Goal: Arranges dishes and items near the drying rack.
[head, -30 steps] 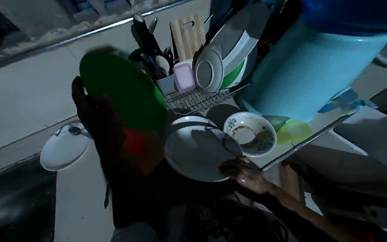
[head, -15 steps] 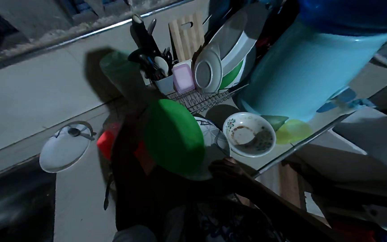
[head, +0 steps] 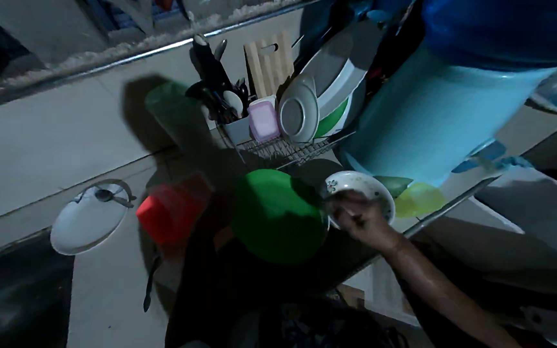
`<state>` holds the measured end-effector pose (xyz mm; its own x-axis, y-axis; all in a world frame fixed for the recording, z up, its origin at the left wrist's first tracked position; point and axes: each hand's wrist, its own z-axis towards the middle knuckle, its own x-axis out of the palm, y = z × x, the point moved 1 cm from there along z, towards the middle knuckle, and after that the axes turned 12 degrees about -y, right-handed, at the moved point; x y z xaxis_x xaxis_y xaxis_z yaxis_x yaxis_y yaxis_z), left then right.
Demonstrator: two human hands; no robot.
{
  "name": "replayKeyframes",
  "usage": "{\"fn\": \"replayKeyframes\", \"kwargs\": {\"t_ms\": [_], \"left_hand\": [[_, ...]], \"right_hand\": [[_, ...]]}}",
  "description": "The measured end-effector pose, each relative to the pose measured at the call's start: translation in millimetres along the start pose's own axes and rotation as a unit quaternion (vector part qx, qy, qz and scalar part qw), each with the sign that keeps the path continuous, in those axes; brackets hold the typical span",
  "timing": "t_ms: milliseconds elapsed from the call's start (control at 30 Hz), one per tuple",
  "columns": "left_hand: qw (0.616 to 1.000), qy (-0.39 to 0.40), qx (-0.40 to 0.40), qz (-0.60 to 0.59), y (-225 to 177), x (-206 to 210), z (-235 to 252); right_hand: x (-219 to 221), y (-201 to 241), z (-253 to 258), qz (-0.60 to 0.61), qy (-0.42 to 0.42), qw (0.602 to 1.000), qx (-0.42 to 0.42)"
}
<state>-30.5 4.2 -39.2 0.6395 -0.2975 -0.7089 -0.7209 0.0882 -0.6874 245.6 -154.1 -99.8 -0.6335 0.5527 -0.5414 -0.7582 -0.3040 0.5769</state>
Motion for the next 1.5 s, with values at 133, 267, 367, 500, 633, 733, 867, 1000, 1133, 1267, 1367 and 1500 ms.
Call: {"fn": "replayKeyframes", "kwargs": {"t_ms": [133,267,367,500,633,733,867,1000,1133,1267,1367,1500], "left_hand": [[1.0,0.025,0.006,0.003,-6.5,9.3,-2.5],[0.996,0.036,0.04,0.07,20.5,14.3,14.7],[0.995,0.018,0.043,0.09,22.1,22.0,17.0],[0.989,0.056,-0.005,0.136,5.2,22.5,14.9],[0.994,0.02,-0.011,0.109,8.0,32.2,19.0],[0.987,0.009,0.005,0.161,10.7,28.2,21.2],[0.99,0.023,-0.031,0.135,-6.8,19.1,6.5],[0.985,-0.014,-0.005,0.171,4.7,26.9,10.4],[0.98,0.009,-0.008,0.201,4.6,25.7,10.3],[0.981,0.01,-0.024,0.194,4.6,23.9,8.6],[0.981,0.012,-0.019,0.193,2.8,21.1,7.8],[0.981,0.026,-0.01,0.191,-2.4,15.8,5.3]], "right_hand": [[7.1,-34.1,69.0,-0.019,-0.028,0.994,0.107],[38.6,-65.5,123.7,-0.041,-0.01,0.969,0.243],[56.1,-75.9,150.0,-0.064,-0.013,0.951,0.304],[65.7,-76.1,170.8,-0.101,-0.014,0.926,0.363],[70.2,-75.8,182.6,-0.134,-0.005,0.91,0.391],[72.4,-80.2,189.1,-0.166,0.017,0.905,0.392],[73.2,-73.8,190.9,-0.167,-0.039,0.901,0.399],[76.1,-78.5,190.3,-0.142,-0.085,0.891,0.422],[80.9,-86.8,190.5,-0.137,-0.058,0.888,0.436],[77.2,-100.3,191.7,-0.134,-0.048,0.901,0.41],[76.4,-104.3,192.7,-0.115,-0.058,0.903,0.41],[76.6,-108.1,190.3,-0.086,-0.079,0.908,0.402]]}}
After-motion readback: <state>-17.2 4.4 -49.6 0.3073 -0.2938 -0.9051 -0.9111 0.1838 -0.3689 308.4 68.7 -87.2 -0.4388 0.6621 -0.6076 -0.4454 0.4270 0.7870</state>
